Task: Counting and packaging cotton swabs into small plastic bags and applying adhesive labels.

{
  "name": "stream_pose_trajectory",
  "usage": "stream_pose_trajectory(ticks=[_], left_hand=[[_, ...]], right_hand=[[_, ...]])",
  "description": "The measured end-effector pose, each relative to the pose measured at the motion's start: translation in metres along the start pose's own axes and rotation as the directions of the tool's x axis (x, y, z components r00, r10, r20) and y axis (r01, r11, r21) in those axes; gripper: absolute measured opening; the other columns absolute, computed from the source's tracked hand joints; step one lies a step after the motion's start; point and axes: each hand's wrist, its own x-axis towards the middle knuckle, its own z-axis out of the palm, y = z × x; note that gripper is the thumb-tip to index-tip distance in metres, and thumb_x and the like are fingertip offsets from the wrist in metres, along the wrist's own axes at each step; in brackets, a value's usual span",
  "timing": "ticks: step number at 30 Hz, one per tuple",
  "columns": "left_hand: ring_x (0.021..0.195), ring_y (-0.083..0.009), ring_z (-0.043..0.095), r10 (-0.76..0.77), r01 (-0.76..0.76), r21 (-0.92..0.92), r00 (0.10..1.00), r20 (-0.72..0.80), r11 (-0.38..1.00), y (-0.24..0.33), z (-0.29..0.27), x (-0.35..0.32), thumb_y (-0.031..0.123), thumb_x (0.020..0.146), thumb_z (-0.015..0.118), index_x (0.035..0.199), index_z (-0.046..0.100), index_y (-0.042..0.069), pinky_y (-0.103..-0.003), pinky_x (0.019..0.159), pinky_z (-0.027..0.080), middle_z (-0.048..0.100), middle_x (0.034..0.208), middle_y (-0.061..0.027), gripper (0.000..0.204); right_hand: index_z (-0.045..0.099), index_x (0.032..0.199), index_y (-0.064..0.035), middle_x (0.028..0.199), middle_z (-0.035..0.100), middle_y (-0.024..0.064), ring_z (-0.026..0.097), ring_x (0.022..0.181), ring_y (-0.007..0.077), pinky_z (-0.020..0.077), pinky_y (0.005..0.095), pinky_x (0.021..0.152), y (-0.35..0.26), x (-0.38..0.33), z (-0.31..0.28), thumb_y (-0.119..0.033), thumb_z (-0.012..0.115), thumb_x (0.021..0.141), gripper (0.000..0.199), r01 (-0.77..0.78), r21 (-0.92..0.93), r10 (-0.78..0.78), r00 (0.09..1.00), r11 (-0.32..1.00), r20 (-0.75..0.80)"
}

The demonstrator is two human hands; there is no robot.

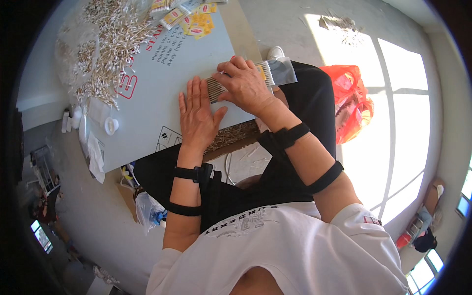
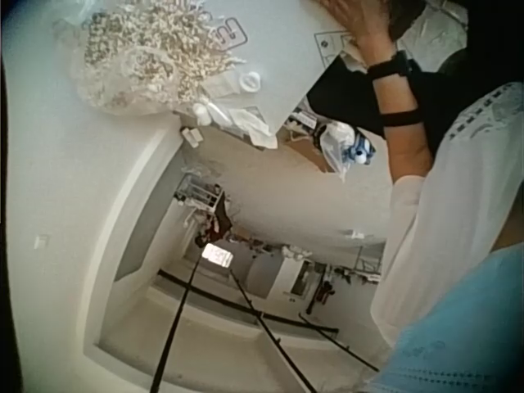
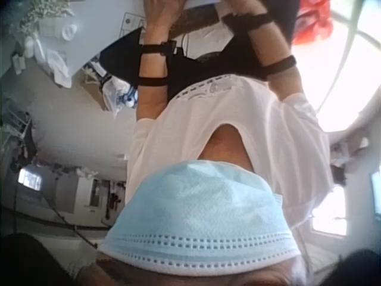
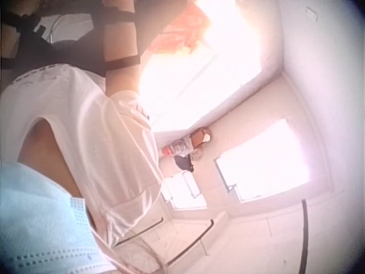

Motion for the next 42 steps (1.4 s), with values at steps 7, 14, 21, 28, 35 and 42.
stream_pose_trajectory(ticks=[7,14,21,28,35,42], left_hand=[[0.147,-0.0327,0.02,0.01,-0.01,0.013,1.0,-0.007,1.0,0.007,0.006,0.006,0.042,0.088,0.064,0.15,0.026,0.0,-0.052,0.118,0.012,0.025,0.157,-0.0183,0.084],[0.148,-0.0306,0.017,-0.008,0.007,0.04,1.0,0.028,0.999,0.01,0.005,0.006,0.041,0.088,0.063,0.15,0.025,0.001,-0.052,0.119,0.01,0.023,0.158,-0.0168,0.084],[0.149,-0.0272,0.015,-0.038,0.03,0.116,0.997,0.071,0.993,0.013,0.005,0.01,0.042,0.09,0.06,0.151,0.025,0.003,-0.049,0.12,0.007,0.021,0.159,-0.0149,0.081],[0.149,-0.0277,0.014,-0.051,0.038,0.173,0.996,0.075,0.984,0.013,0.006,0.008,0.04,0.088,0.063,0.151,0.025,0.003,-0.049,0.12,0.007,0.021,0.159,-0.0154,0.083],[0.148,-0.0304,0.018,-0.009,0.008,0.055,1.0,0.01,0.998,0.013,0.003,0.008,0.044,0.086,0.065,0.149,0.027,0.0,-0.053,0.118,0.011,0.022,0.158,-0.0177,0.086],[0.148,-0.0305,0.019,0.02,-0.021,0.108,1.0,0.01,0.994,0.011,0.002,0.008,0.051,0.087,0.06,0.149,0.029,-0.001,-0.053,0.118,0.011,0.024,0.158,-0.0176,0.086]], right_hand=[[0.065,0.12,-0.0121,0.121,0.057,0.0046,0.049,0.113,0.027,0.0412,0.0411,0.099,0.007,-0.006,-0.007,-0.023,0.08,0.065,0.058,-0.017,0.007,0.017,1.0,1.0,0.015],[0.052,0.135,-0.0029,0.143,0.046,0.0124,0.047,0.129,0.0247,0.0373,0.0334,0.106,-0.017,-0.006,0.008,-0.011,0.05,0.099,0.038,-0.13,0.772,0.386,0.909,0.622,-0.158],[0.049,0.137,-0.0012,0.15,0.039,0.0135,0.034,0.14,0.025,0.0274,0.0344,0.114,-0.03,-0.003,0.041,-0.013,0.045,0.102,0.038,-0.088,0.811,0.478,0.842,0.579,-0.249],[0.05,0.136,-0.0018,0.147,0.041,0.0144,0.034,0.141,0.0315,0.0276,0.0401,0.115,-0.024,-0.006,0.031,-0.004,0.057,0.091,0.046,-0.164,0.556,0.335,0.916,0.815,-0.222],[0.051,0.135,-0.0041,0.146,0.044,0.0118,0.038,0.139,0.025,0.0189,0.0447,0.119,-0.002,-0.025,0.012,-0.018,0.055,0.087,0.051,0.053,-0.067,-0.054,0.999,0.996,-0.005],[0.045,0.142,-0.0062,0.15,0.041,0.012,0.036,0.141,0.0252,0.0198,0.0446,0.119,-0.005,-0.027,0.01,-0.017,0.056,0.09,0.054,0.043,-0.141,-0.035,0.998,0.989,0.059]])
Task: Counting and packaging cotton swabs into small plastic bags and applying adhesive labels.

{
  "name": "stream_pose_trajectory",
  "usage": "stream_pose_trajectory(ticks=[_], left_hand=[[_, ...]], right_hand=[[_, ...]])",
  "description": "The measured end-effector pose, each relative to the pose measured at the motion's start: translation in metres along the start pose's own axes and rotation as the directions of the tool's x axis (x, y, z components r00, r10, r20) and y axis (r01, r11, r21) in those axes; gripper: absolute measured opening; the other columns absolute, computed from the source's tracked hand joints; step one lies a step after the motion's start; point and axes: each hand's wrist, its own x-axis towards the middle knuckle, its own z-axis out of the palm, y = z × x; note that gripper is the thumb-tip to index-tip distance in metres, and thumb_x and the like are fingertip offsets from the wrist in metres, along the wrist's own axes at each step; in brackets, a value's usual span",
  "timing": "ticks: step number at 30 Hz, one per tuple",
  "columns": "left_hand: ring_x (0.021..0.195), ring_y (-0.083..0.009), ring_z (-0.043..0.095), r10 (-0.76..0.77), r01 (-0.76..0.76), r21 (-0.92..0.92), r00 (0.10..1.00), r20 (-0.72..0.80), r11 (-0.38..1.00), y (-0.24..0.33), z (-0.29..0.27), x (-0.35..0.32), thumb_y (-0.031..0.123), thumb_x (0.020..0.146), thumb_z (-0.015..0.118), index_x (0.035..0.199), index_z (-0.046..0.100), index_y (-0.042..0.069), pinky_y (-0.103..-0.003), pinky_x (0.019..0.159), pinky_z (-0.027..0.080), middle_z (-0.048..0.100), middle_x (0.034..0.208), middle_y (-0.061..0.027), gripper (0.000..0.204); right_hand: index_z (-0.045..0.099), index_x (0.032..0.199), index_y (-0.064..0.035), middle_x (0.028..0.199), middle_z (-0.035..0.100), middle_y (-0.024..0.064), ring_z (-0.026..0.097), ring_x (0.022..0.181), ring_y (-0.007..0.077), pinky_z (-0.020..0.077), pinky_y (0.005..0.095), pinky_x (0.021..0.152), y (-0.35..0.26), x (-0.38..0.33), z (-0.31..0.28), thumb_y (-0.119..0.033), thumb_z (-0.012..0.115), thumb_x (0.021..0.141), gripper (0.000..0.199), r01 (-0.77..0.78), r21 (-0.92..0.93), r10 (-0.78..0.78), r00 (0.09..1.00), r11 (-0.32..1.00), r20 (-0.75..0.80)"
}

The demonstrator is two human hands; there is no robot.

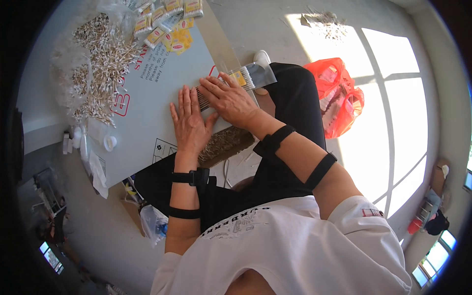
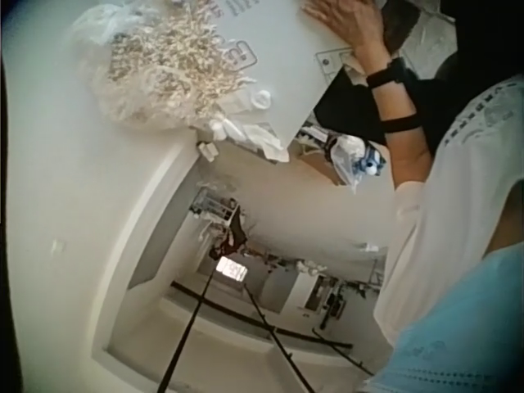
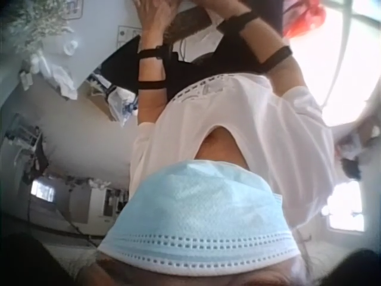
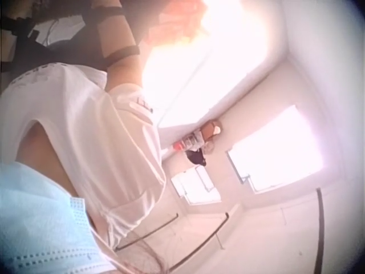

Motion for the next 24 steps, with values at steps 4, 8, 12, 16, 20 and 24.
stream_pose_trajectory(ticks=[4,8,12,16,20,24], left_hand=[[0.148,-0.0297,0.017,0.016,-0.016,0.023,1.0,0.002,1.0,0.0,0.002,-0.001,0.051,0.089,0.058,0.149,0.029,0.001,-0.053,0.118,0.01,0.023,0.158,-0.0163,0.084],[0.148,-0.0294,0.017,0.018,-0.018,0.006,1.0,-0.009,1.0,0.002,0.005,0.0,0.049,0.089,0.058,0.15,0.027,0.002,-0.053,0.119,0.01,0.022,0.159,-0.0155,0.083],[0.148,-0.0297,0.016,-0.004,0.004,0.018,1.0,0.026,1.0,0.0,0.003,-0.002,0.048,0.09,0.058,0.151,0.026,0.002,-0.052,0.119,0.01,0.021,0.159,-0.0155,0.083],[0.148,-0.0298,0.016,-0.003,0.003,0.01,1.0,0.028,1.0,0.002,0.001,-0.001,0.048,0.091,0.057,0.152,0.024,0.003,-0.052,0.119,0.009,0.02,0.159,-0.0158,0.082],[0.148,-0.0298,0.016,0.011,-0.011,0.012,1.0,0.022,1.0,0.003,0.002,0.0,0.048,0.092,0.056,0.152,0.023,0.003,-0.052,0.119,0.01,0.02,0.159,-0.0157,0.082],[0.148,-0.0308,0.015,0.022,-0.023,0.023,0.999,0.03,0.999,0.003,0.004,0.001,0.048,0.093,0.052,0.152,0.022,0.003,-0.052,0.119,0.01,0.019,0.159,-0.0161,0.08]], right_hand=[[0.044,0.142,-0.0062,0.15,0.04,0.0121,0.035,0.141,0.0252,0.0191,0.0447,0.119,0.0,0.0,0.0,-0.016,0.055,0.09,0.054,-0.009,0.024,0.009,1.0,1.0,-0.002],[0.041,0.144,-0.0075,0.153,0.036,0.0115,0.03,0.144,0.0259,0.0178,0.0451,0.119,0.009,-0.006,0.003,-0.019,0.054,0.093,0.054,-0.055,0.122,0.057,0.998,0.991,-0.016],[0.035,0.148,-0.0119,0.157,0.026,0.01,0.024,0.146,0.0258,0.0134,0.0463,0.119,0.031,-0.018,-0.02,-0.034,0.051,0.097,0.059,-0.292,0.06,0.297,0.949,0.955,-0.108],[0.028,0.152,-0.0157,0.159,0.023,0.0101,0.022,0.146,0.0257,0.0091,0.0474,0.12,0.047,-0.033,-0.022,-0.048,0.042,0.098,0.064,-0.264,-0.015,0.262,0.962,0.964,-0.08],[0.026,0.153,-0.0163,0.159,0.022,0.0098,0.021,0.147,0.0258,0.0079,0.0474,0.12,0.051,-0.035,-0.012,-0.05,0.043,0.097,0.067,-0.24,-0.034,0.239,0.971,0.97,-0.027],[0.025,0.153,-0.0144,0.16,0.021,0.0094,0.021,0.147,0.0283,0.0054,0.0468,0.12,0.053,-0.035,-0.005,-0.05,0.044,0.096,0.07,-0.228,0.045,0.228,0.974,0.973,-0.001]])
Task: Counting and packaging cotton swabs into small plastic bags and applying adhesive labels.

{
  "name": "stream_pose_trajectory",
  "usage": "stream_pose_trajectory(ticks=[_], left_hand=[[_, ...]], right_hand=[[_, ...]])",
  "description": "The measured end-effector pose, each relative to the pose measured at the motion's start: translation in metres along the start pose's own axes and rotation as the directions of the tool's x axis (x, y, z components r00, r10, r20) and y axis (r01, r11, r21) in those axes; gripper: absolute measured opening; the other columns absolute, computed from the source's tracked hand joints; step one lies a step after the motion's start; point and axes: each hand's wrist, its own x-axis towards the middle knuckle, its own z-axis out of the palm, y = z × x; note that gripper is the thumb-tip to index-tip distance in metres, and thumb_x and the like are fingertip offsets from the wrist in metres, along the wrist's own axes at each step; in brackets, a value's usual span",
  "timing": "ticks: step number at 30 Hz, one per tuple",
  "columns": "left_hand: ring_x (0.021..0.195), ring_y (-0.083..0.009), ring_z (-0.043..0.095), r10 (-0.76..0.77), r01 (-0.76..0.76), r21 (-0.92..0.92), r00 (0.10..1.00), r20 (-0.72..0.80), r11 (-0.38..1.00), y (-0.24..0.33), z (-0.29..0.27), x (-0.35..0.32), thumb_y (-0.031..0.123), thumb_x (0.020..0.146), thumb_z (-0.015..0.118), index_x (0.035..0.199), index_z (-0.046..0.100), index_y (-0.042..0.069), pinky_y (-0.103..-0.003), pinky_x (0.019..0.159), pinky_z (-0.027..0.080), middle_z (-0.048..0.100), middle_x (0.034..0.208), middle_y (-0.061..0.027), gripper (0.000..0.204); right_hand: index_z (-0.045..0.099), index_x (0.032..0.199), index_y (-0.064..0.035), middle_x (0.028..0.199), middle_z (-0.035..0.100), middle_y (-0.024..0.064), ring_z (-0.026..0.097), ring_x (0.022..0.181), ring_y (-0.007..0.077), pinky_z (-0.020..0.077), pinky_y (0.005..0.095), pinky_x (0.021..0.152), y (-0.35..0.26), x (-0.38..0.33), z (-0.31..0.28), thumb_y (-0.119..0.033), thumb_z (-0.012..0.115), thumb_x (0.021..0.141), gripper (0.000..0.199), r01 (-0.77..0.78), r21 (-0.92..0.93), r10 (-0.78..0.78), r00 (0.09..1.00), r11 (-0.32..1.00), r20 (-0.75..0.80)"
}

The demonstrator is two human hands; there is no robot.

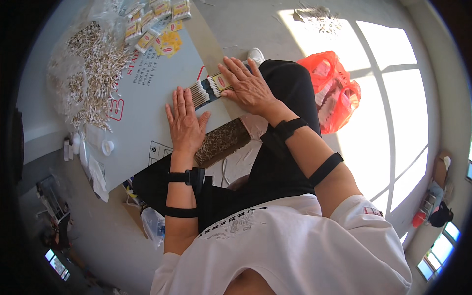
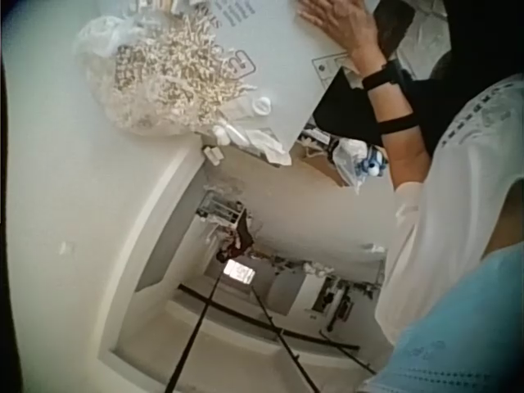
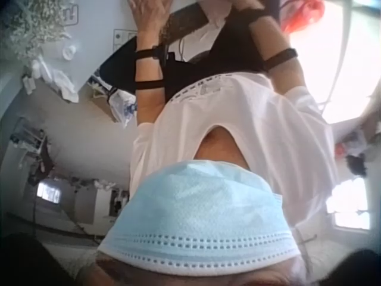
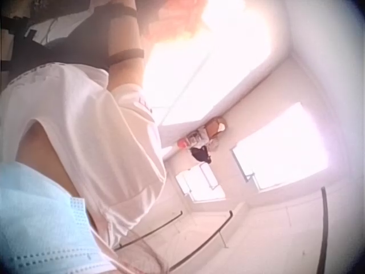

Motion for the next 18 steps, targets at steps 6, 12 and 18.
stream_pose_trajectory(ticks=[6,12,18], left_hand=[[0.149,-0.0296,0.015,0.009,-0.009,-0.012,1.0,0.01,1.0,0.011,0.002,0.007,0.048,0.092,0.055,0.152,0.022,0.003,-0.051,0.119,0.009,0.02,0.159,-0.0156,0.082],[0.149,-0.03,0.016,0.022,-0.022,-0.02,1.0,0.007,1.0,0.019,0.005,0.011,0.047,0.092,0.055,0.152,0.023,0.003,-0.051,0.119,0.01,0.02,0.159,-0.0159,0.082],[0.148,-0.03,0.016,0.041,-0.041,-0.017,0.999,-0.006,0.999,0.022,0.008,0.013,0.047,0.092,0.055,0.152,0.023,0.003,-0.051,0.119,0.01,0.021,0.159,-0.0158,0.081]], right_hand=[[0.023,0.154,-0.0134,0.16,0.02,0.0101,0.021,0.147,0.0296,0.0059,0.0472,0.12,0.002,-0.001,0.002,-0.05,0.044,0.096,0.071,0.003,0.036,-0.003,1.0,0.999,0.0],[0.023,0.154,-0.0127,0.16,0.02,0.0107,0.02,0.147,0.0299,0.0058,0.0479,0.12,0.002,-0.001,0.003,-0.05,0.044,0.097,0.072,0.007,0.057,-0.006,1.0,0.998,-0.002],[0.023,0.153,-0.0118,0.16,0.021,0.0101,0.019,0.147,0.0272,0.0068,0.0485,0.12,0.002,-0.001,0.003,-0.052,0.043,0.096,0.073,0.014,0.034,-0.014,1.0,0.999,-0.007]])
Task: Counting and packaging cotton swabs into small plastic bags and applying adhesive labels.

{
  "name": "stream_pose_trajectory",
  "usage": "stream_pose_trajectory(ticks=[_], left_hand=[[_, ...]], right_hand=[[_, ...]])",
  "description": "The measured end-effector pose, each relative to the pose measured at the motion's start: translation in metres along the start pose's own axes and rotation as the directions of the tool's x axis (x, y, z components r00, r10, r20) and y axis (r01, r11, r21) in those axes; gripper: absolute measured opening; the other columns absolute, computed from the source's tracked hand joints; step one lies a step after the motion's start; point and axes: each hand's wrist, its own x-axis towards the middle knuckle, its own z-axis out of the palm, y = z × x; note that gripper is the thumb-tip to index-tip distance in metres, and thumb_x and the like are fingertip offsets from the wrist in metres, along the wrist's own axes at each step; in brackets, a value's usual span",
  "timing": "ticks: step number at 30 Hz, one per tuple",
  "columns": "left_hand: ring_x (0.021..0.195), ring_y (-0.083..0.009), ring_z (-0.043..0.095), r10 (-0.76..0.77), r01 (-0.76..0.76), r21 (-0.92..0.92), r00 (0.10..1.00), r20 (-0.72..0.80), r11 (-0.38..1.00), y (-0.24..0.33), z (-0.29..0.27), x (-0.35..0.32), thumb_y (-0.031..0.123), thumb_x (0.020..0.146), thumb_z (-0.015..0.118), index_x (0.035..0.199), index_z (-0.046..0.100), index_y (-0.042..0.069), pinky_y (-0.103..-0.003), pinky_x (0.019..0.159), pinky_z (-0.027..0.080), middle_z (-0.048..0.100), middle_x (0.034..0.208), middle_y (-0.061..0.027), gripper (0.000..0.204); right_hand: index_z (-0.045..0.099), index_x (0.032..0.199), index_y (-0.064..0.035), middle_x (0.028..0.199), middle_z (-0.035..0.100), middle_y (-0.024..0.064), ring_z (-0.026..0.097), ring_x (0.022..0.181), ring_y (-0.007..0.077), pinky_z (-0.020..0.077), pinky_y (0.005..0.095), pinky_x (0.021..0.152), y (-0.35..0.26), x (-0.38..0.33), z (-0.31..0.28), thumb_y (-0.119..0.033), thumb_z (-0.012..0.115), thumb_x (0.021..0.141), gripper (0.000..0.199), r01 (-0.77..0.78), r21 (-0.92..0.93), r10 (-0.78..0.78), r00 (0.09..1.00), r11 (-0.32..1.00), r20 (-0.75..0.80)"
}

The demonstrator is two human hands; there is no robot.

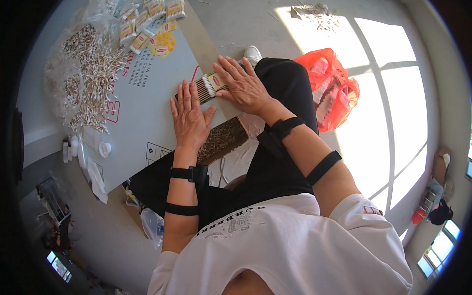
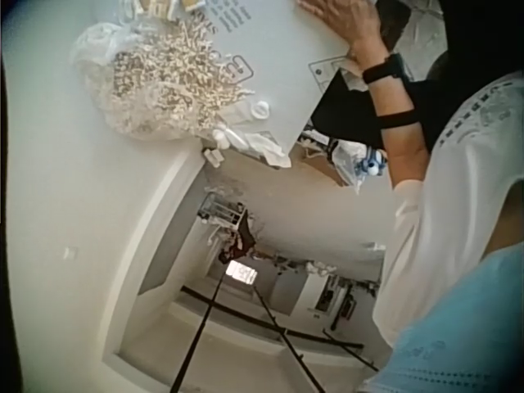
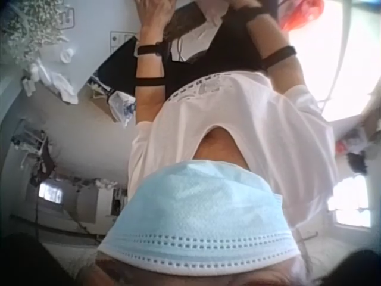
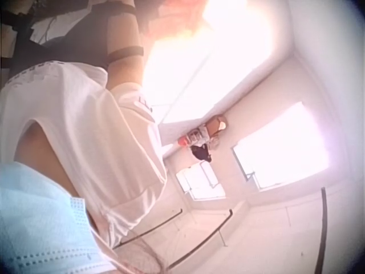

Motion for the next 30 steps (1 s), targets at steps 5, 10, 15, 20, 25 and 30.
stream_pose_trajectory(ticks=[5,10,15,20,25,30], left_hand=[[0.148,-0.0314,0.017,0.014,-0.014,-0.009,1.0,0.001,1.0,0.001,0.0,0.001,0.048,0.094,0.051,0.152,0.022,0.004,-0.052,0.118,0.01,0.021,0.159,-0.0152,0.078],[0.148,-0.0312,0.017,-0.003,0.004,-0.026,1.0,0.008,1.0,0.006,0.001,0.002,0.047,0.094,0.052,0.152,0.022,0.003,-0.052,0.119,0.01,0.021,0.159,-0.0153,0.078],[0.148,-0.0314,0.017,-0.017,0.016,-0.02,1.0,-0.012,1.0,0.009,0.005,0.002,0.048,0.095,0.05,0.152,0.022,0.002,-0.052,0.118,0.01,0.021,0.159,-0.0159,0.078],[0.148,-0.0317,0.017,-0.016,0.015,-0.021,1.0,-0.021,1.0,0.01,0.006,0.003,0.049,0.096,0.048,0.151,0.022,0.002,-0.052,0.118,0.01,0.021,0.159,-0.0161,0.077],[0.148,-0.0312,0.017,-0.012,0.011,-0.014,1.0,-0.019,1.0,0.012,0.007,0.003,0.05,0.096,0.047,0.152,0.023,0.002,-0.052,0.118,0.01,0.021,0.159,-0.0158,0.077],[0.148,-0.0309,0.017,-0.014,0.013,-0.01,1.0,-0.02,1.0,0.012,0.008,0.004,0.051,0.096,0.046,0.152,0.023,0.002,-0.052,0.118,0.01,0.021,0.159,-0.0156,0.077]], right_hand=[[0.023,0.153,-0.0112,0.159,0.021,0.0104,0.019,0.147,0.0278,0.0069,0.0488,0.12,0.0,0.0,-0.001,-0.053,0.042,0.097,0.072,0.003,0.0,-0.003,1.0,1.0,0.003],[0.023,0.153,-0.0103,0.159,0.022,0.011,0.02,0.147,0.0285,0.0074,0.0494,0.12,0.0,0.001,-0.001,-0.056,0.045,0.095,0.077,0.0,-0.017,0.0,1.0,1.0,0.007],[0.023,0.153,-0.0102,0.159,0.022,0.0109,0.02,0.147,0.0288,0.0074,0.0497,0.12,0.0,0.001,-0.001,-0.061,0.049,0.09,0.084,0.004,-0.001,-0.004,1.0,1.0,0.0],[0.022,0.153,-0.0111,0.159,0.021,0.0106,0.019,0.147,0.0289,0.0071,0.0503,0.12,0.001,0.001,0.0,-0.063,0.051,0.088,0.089,0.013,0.007,-0.013,1.0,1.0,-0.003],[0.021,0.154,-0.0115,0.16,0.021,0.0103,0.019,0.147,0.0287,0.0072,0.0507,0.119,0.001,0.0,0.0,-0.064,0.052,0.086,0.091,0.016,0.005,-0.016,1.0,1.0,-0.001],[0.021,0.154,-0.0115,0.16,0.021,0.0101,0.019,0.148,0.0285,0.0074,0.0506,0.119,0.001,0.0,0.0,-0.064,0.053,0.085,0.092,0.024,0.005,-0.024,1.0,1.0,-0.008]])
